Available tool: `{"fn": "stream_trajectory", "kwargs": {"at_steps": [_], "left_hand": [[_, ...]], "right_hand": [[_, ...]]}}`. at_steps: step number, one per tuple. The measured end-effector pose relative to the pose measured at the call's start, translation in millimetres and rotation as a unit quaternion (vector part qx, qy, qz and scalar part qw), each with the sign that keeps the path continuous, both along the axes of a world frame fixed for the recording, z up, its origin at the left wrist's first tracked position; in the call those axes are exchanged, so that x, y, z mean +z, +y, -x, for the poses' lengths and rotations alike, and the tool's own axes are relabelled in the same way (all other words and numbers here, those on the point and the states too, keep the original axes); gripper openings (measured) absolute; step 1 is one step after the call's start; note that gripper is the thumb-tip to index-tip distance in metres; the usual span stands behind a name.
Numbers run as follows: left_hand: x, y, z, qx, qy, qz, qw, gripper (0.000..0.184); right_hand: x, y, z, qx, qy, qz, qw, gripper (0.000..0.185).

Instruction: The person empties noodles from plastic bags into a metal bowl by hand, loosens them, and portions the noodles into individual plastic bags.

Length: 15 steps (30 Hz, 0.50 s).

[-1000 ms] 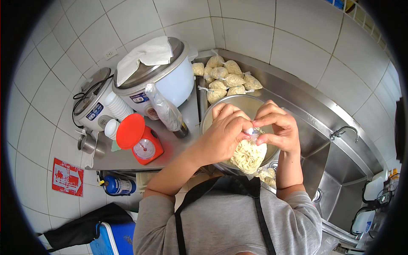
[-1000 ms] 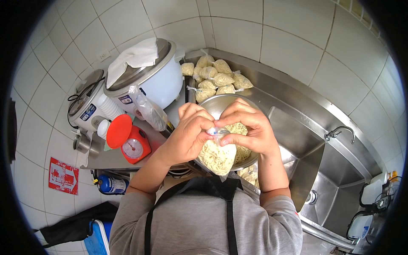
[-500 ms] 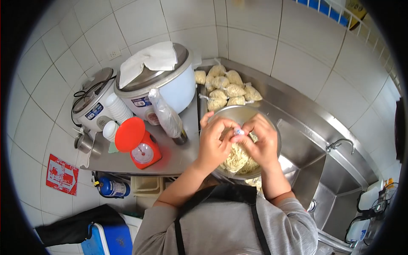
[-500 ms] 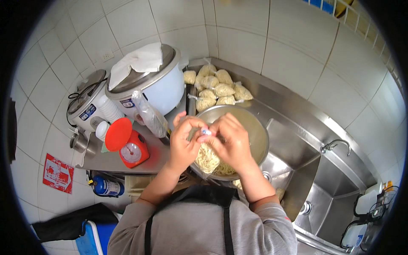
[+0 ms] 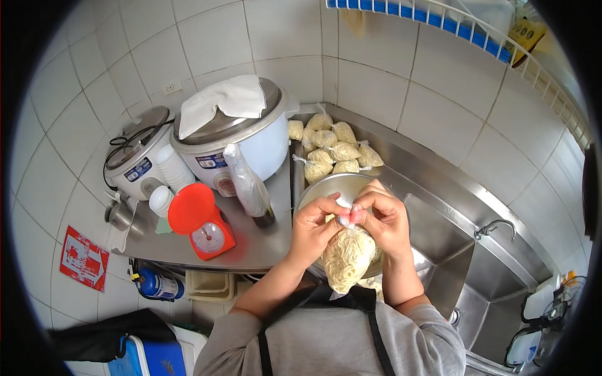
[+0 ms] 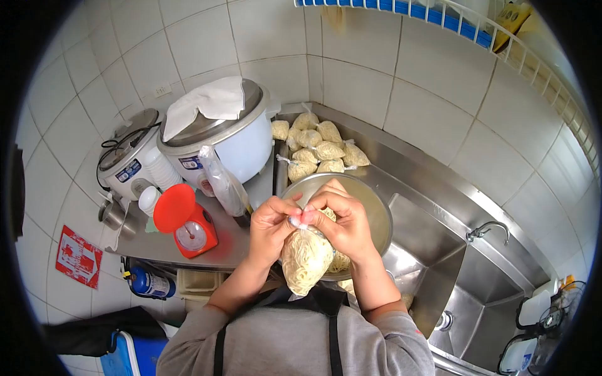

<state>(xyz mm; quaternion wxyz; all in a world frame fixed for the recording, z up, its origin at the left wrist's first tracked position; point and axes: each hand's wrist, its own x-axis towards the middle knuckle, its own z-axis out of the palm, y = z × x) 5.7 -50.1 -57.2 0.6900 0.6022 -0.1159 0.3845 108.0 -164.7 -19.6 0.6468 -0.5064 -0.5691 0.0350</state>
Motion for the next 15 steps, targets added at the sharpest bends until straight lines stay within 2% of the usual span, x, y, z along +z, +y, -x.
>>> {"fn": "stream_trajectory", "kwargs": {"at_steps": [2,4,9,13,15], "left_hand": [[1,-2,-1,0.004,0.015,0.009,1.0,0.009],[2,2,-4,-0.007,-0.005,-0.047,0.999,0.008],[-8,4,-14,-0.027,0.027,-0.084,0.996,0.014],[-8,-10,-17,-0.081,0.126,0.06,0.987,0.012],[-16,-16,-25,-0.006,0.112,-0.029,0.993,0.009]], "right_hand": [[1,-1,5,-0.016,-0.003,0.003,1.0,0.009],[0,0,6,-0.031,-0.004,0.004,1.0,0.008],[-10,3,-4,-0.034,0.009,0.035,0.999,0.007],[-16,-3,-13,-0.036,0.027,0.032,0.998,0.007],[-20,-4,-18,-0.061,0.009,0.03,0.998,0.008]]}}
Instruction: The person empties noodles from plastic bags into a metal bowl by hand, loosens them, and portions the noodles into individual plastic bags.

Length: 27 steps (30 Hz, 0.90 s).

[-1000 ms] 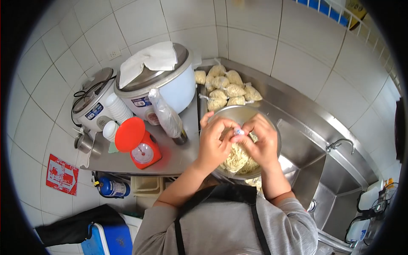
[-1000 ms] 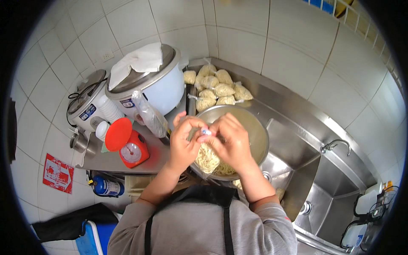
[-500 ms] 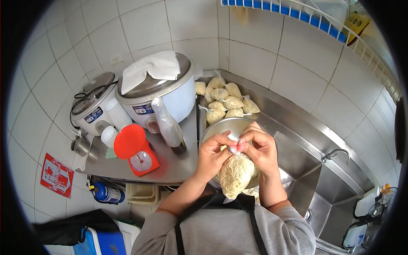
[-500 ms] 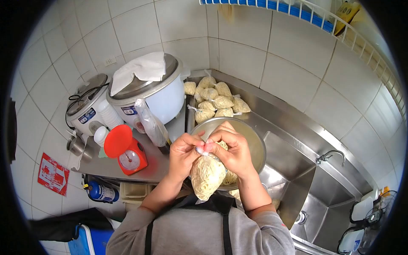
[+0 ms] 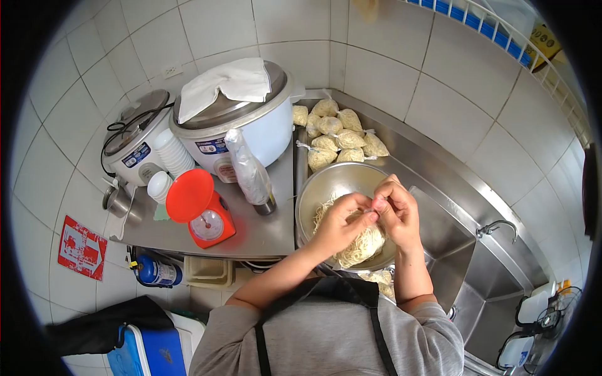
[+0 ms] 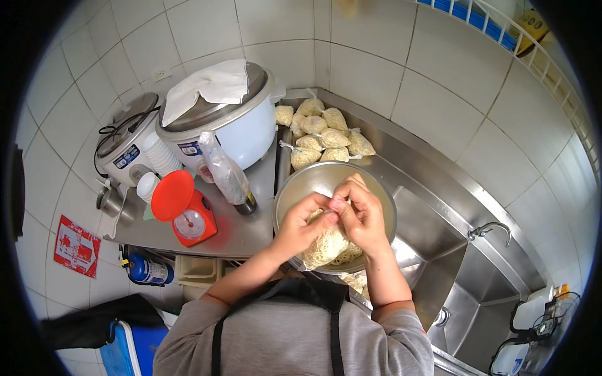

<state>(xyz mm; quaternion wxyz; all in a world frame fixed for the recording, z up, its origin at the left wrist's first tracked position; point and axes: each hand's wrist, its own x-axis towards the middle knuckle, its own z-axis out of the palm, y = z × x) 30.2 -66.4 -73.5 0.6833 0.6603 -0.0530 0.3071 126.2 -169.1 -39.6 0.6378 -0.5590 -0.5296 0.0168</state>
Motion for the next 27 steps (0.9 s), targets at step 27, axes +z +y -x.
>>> {"fn": "stream_trajectory", "kwargs": {"at_steps": [27], "left_hand": [[-115,74,118,0.281,0.243,-0.04,0.928,0.017]], "right_hand": [[-234,245,-361,-0.317,-0.068,0.358,0.875,0.062]]}}
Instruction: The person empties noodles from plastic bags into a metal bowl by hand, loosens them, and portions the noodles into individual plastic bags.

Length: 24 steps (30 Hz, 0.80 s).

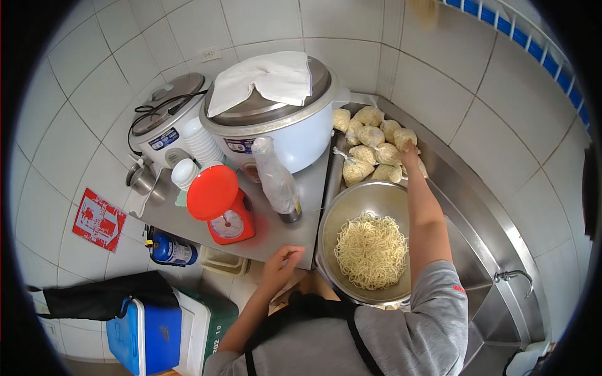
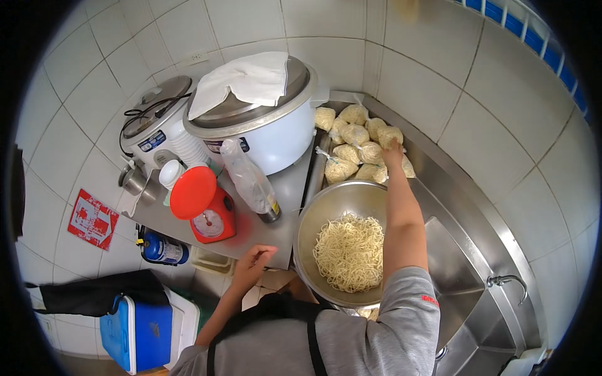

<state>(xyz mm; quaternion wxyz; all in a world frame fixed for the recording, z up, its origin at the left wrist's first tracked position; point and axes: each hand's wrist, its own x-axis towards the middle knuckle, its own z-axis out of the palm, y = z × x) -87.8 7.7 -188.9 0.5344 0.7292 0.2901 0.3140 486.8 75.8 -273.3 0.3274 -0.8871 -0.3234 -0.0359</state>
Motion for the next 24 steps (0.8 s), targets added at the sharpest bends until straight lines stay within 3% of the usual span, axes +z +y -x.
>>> {"fn": "stream_trajectory", "kwargs": {"at_steps": [3,5,8,12,14,19,23,24], "left_hand": [[7,5,26,0.066,0.007,0.002,0.998,0.014],[27,12,32,0.095,0.052,-0.117,0.987,0.013],[73,34,29,0.11,0.033,-0.286,0.951,0.015],[142,71,2,0.137,0.01,-0.507,0.851,0.03],[162,97,-16,0.096,0.026,-0.578,0.81,0.035],[173,141,-44,0.025,0.148,-0.582,0.799,0.033],[164,155,-54,0.041,0.084,-0.605,0.79,0.019],[160,160,-55,0.04,0.056,-0.614,0.786,0.017]], "right_hand": [[19,-24,20,-0.018,-0.023,0.083,0.996,0.064],[56,-31,34,-0.048,0.03,0.17,0.984,0.065],[40,-18,4,-0.015,0.006,0.161,0.987,0.064],[92,-43,35,0.008,0.002,0.147,0.989,0.061],[109,-52,59,0.049,-0.007,0.141,0.989,0.059],[139,-85,127,0.184,-0.036,0.118,0.975,0.055],[166,-96,198,0.256,0.004,0.027,0.966,0.042],[164,-91,219,0.306,0.059,-0.004,0.95,0.041]]}}
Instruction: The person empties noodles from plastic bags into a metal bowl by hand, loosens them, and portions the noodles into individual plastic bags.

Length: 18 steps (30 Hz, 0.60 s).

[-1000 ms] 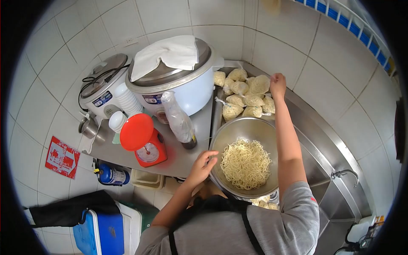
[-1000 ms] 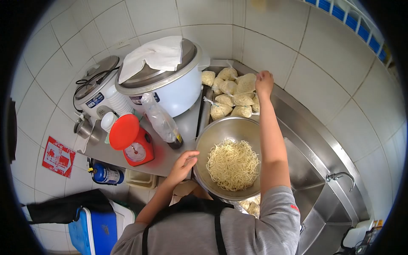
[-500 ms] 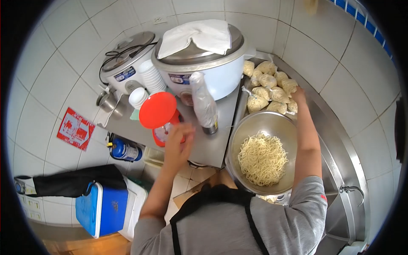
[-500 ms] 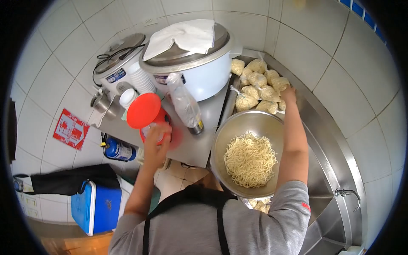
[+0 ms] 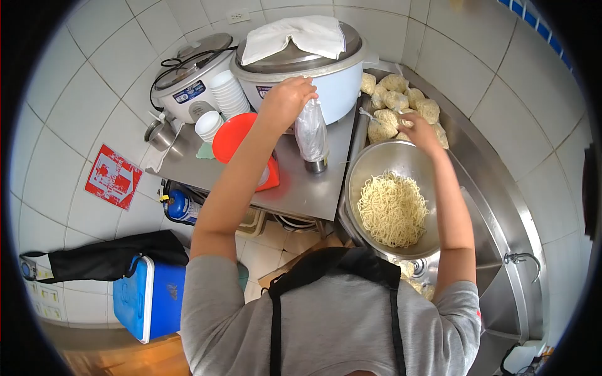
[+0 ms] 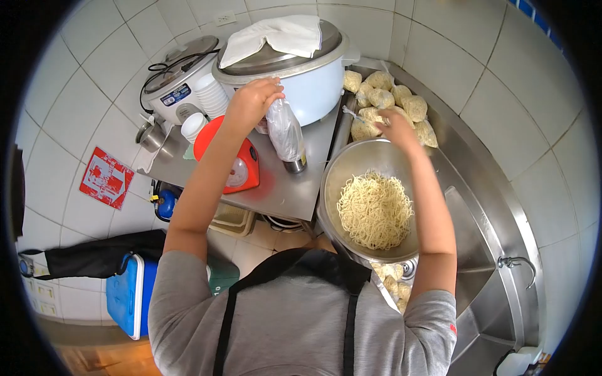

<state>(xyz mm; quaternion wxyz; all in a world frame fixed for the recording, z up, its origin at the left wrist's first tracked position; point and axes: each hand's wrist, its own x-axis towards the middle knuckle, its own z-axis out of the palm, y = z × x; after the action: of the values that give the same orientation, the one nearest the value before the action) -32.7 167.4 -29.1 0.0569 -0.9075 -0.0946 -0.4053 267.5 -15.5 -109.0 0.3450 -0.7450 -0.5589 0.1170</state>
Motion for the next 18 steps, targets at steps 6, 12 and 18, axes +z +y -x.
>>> {"fn": "stream_trajectory", "kwargs": {"at_steps": [6,12,18], "left_hand": [[4,-13,-2,0.033,-0.037,0.141,0.989,0.016],[4,-12,-2,0.026,-0.065,0.167,0.984,0.016],[-6,-16,4,0.018,-0.048,-0.017,0.999,0.015]], "right_hand": [[-51,54,131,0.141,-0.064,-0.074,0.985,0.051],[-79,83,158,0.059,0.115,-0.112,0.985,0.058],[-83,82,157,0.057,0.083,-0.135,0.986,0.068]]}}
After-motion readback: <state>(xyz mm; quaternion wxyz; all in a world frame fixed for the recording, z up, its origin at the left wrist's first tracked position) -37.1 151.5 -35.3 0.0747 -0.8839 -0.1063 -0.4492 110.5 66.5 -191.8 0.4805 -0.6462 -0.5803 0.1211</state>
